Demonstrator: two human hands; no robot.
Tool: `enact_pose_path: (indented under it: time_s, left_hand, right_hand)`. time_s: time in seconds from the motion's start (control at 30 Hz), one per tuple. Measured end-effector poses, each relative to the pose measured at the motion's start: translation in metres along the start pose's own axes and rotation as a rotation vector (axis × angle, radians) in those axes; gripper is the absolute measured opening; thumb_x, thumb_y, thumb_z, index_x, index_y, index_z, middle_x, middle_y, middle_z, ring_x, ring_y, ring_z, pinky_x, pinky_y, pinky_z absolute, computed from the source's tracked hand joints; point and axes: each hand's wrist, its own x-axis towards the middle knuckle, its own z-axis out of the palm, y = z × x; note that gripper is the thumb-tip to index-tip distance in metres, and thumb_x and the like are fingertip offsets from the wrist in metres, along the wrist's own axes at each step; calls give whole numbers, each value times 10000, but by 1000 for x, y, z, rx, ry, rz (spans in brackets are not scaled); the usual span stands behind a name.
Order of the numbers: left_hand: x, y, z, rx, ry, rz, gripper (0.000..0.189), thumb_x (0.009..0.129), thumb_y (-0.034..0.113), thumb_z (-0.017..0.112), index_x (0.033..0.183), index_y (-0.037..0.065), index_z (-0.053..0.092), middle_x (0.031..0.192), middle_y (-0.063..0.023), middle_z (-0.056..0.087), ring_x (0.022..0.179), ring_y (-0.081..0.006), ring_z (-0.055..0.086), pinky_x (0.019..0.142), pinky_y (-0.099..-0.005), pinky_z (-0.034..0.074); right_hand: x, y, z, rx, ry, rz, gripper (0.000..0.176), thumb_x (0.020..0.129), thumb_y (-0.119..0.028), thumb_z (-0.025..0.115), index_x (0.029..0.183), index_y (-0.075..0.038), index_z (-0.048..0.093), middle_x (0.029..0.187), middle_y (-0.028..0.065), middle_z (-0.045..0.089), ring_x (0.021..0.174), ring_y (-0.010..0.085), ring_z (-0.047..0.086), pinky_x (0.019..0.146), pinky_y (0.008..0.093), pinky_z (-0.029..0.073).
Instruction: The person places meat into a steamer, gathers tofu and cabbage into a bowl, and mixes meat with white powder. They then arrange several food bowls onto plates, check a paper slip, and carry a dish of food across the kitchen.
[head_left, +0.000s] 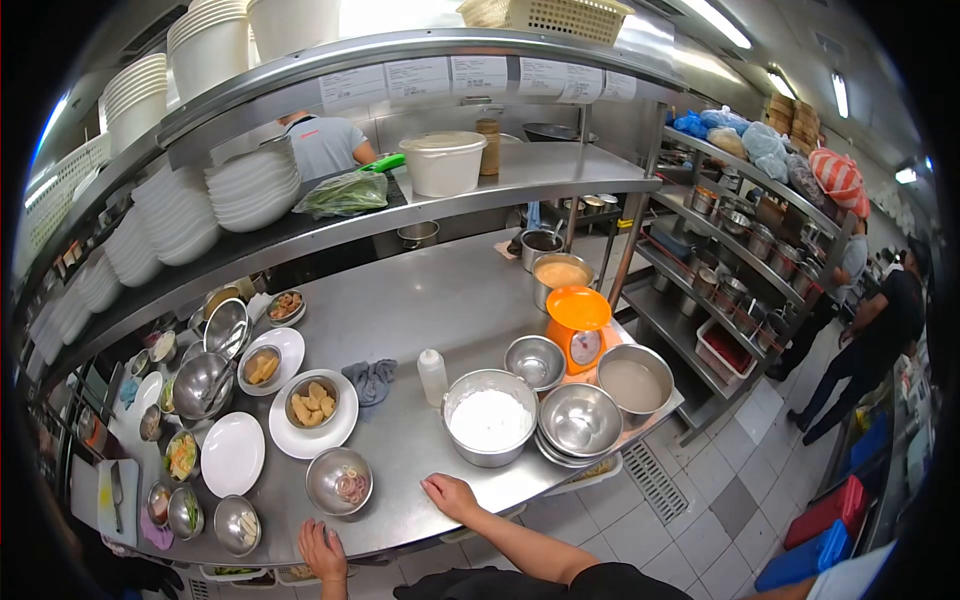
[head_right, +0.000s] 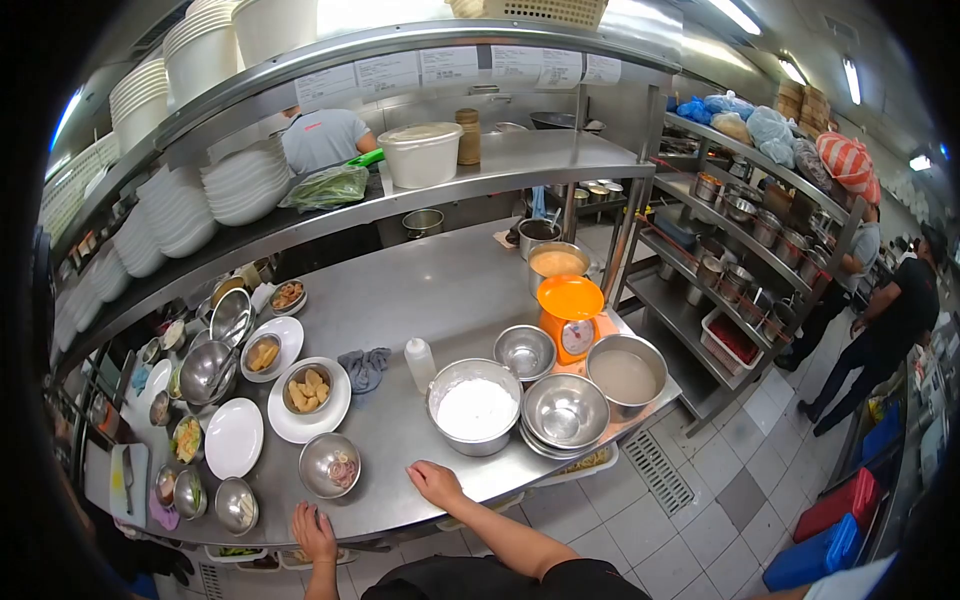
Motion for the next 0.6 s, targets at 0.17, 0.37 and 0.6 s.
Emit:
enact_pose_path:
  time_s: [0.17, 0.37, 0.6]
  left_hand:
    - [0, 1, -2, -3, -13, -11, 287, 837, 221, 545, 1033, 14, 579, 1191, -185, 535, 1155, -378, 451, 994, -478, 317]
    - [0, 0, -1, -4, -23, -20, 296, 840, 226, 543, 1044, 15, 576, 1197, -185, 530, 1159, -378, 447, 999, -476, 313]
    - [-4, -12, -2, -76, -39, -22, 269, 859, 191, 530, 1047, 3, 572, 1190, -195, 530, 1141, -386, 454, 977, -471, 341]
  right_hand:
    - [0, 0, 0, 0, 3, -8, 243, 896, -276, 545, 848, -47, 611, 803, 136, 627, 745, 332, 602, 648, 389, 471]
    - [0, -3, -2, 4, 4, -7, 243, 894, -274, 548, 843, -46, 612, 799, 135, 626, 742, 333, 602, 644, 388, 470]
    - [0, -1, 1, -5, 26, -22, 238, 892, -267, 555, 849, -43, 624, 811, 138, 632, 747, 331, 604, 650, 383, 473]
